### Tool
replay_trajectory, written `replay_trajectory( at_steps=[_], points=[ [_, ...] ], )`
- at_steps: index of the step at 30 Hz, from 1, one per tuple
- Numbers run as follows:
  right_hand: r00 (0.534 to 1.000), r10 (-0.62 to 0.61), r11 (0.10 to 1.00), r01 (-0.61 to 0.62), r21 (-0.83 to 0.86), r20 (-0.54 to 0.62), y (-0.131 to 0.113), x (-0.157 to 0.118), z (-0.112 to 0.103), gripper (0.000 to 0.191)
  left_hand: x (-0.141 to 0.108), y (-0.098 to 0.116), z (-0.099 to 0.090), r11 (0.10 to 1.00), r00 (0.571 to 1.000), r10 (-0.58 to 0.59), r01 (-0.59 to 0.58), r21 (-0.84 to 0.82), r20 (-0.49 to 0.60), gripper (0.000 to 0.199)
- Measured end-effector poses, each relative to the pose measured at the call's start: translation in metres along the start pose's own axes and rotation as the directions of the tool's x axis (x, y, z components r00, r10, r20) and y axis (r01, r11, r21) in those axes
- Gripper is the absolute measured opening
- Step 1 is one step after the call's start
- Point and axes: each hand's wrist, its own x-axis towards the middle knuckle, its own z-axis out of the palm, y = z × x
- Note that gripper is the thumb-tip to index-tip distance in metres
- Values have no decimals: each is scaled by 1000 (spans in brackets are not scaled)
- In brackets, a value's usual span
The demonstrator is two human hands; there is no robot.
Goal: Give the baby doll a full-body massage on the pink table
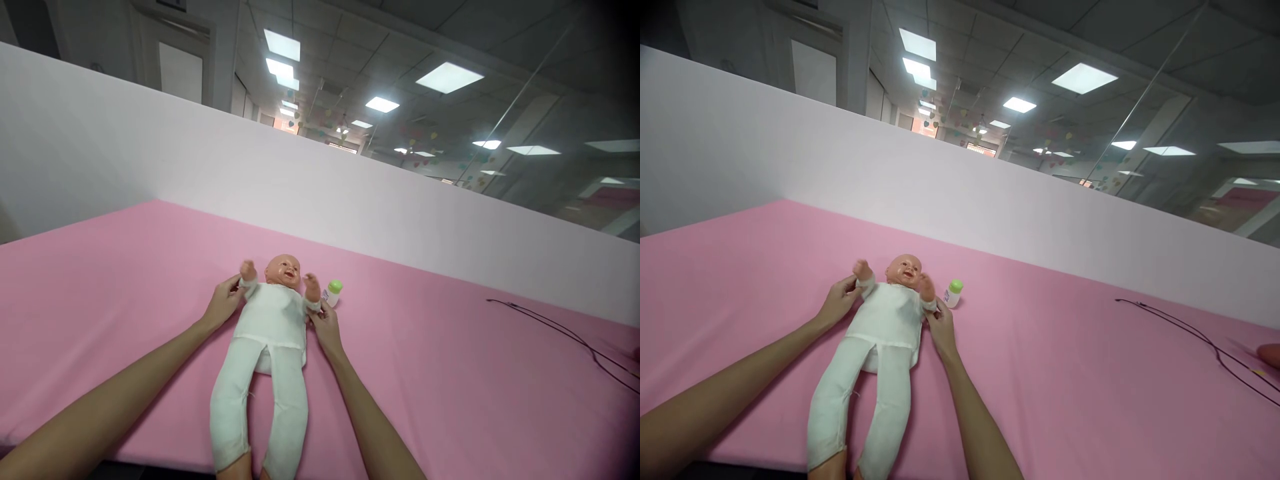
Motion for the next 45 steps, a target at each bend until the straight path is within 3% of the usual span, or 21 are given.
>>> replay_trajectory(
  at_steps=[3,6,10,13,18,22,25,29,33,36,39,42,45],
  points=[
    [996,54,998,-51,48,-73,-1,0,0,42,3,-4,-2,987,989,-114,102,-125,-97,34],
    [990,66,996,-57,73,-121,-3,0,-2,50,5,-4,-2,970,982,-167,148,-192,-86,38],
    [994,45,996,-36,85,-103,-2,3,-4,44,4,2,0,993,998,-27,20,-116,-61,27],
    [999,24,997,-21,74,-34,1,4,-6,34,2,3,1,998,998,50,-48,-45,47,22],
    [975,-53,998,56,-10,217,5,4,-8,29,0,0,-1,976,958,216,-219,-8,189,44],
    [966,-42,998,50,-28,256,6,3,-7,30,-2,0,0,970,953,229,-241,38,199,45],
    [989,-17,1000,17,2,148,9,4,-5,34,-2,0,2,988,980,145,-151,36,132,38],
    [992,113,986,-106,128,-48,11,6,-8,33,2,-3,2,997,998,-7,3,-73,-58,28],
    [976,165,960,-125,252,-145,4,8,-13,45,5,-5,-2,948,960,-238,196,-250,-148,48],
    [965,124,959,-57,278,-230,-5,10,-17,47,6,-4,-4,944,940,-257,195,-268,-222,61],
    [924,92,978,-15,206,-372,-10,11,-24,53,8,-3,-7,972,913,-214,163,-169,-347,77],
    [845,123,985,-39,169,-520,-11,14,-37,56,11,-2,-14,981,855,-184,189,-38,-484,94],
    [767,193,978,-101,181,-612,-6,17,-51,55,12,-3,-23,963,822,-178,259,77,-541,95]
  ],
)
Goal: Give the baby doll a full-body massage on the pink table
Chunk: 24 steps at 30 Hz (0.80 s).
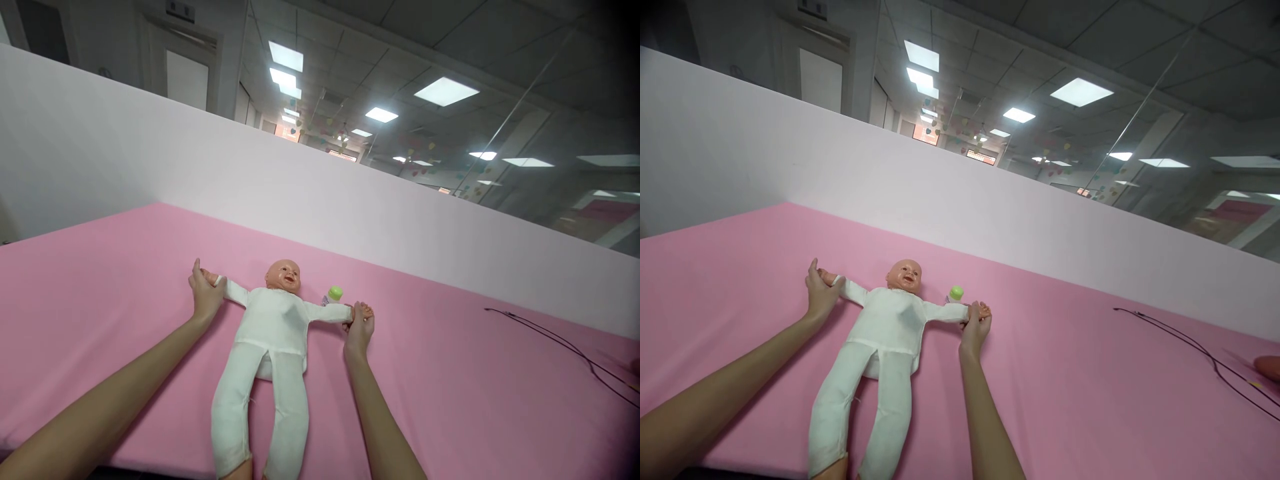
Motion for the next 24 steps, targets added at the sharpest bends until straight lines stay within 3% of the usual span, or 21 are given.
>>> replay_trajectory(
  at_steps=[3,6,9,12,15,20,24],
  points=[
    [996,55,988,-63,-139,-65,5,10,-9,63,3,-4,-3,987,999,36,-39,154,22,83],
    [999,3,920,-23,-392,-51,10,15,-17,61,4,-10,-3,924,987,147,-158,348,56,54],
    [997,-41,790,73,-609,66,9,16,-23,52,3,-15,-3,857,964,259,-258,446,60,37],
    [990,-40,606,131,-785,134,6,14,-26,46,1,-15,-3,808,930,356,-357,469,95,35],
    [985,-80,504,175,-846,156,4,13,-27,43,-4,-9,-1,776,877,456,-475,416,151,41],
    [932,-288,587,353,-728,220,5,11,-23,44,-28,21,3,732,746,642,-665,150,176,40],
    [885,-382,631,461,-624,268,8,10,-17,47,-61,70,19,676,629,716,-733,-76,303,33]
  ],
)
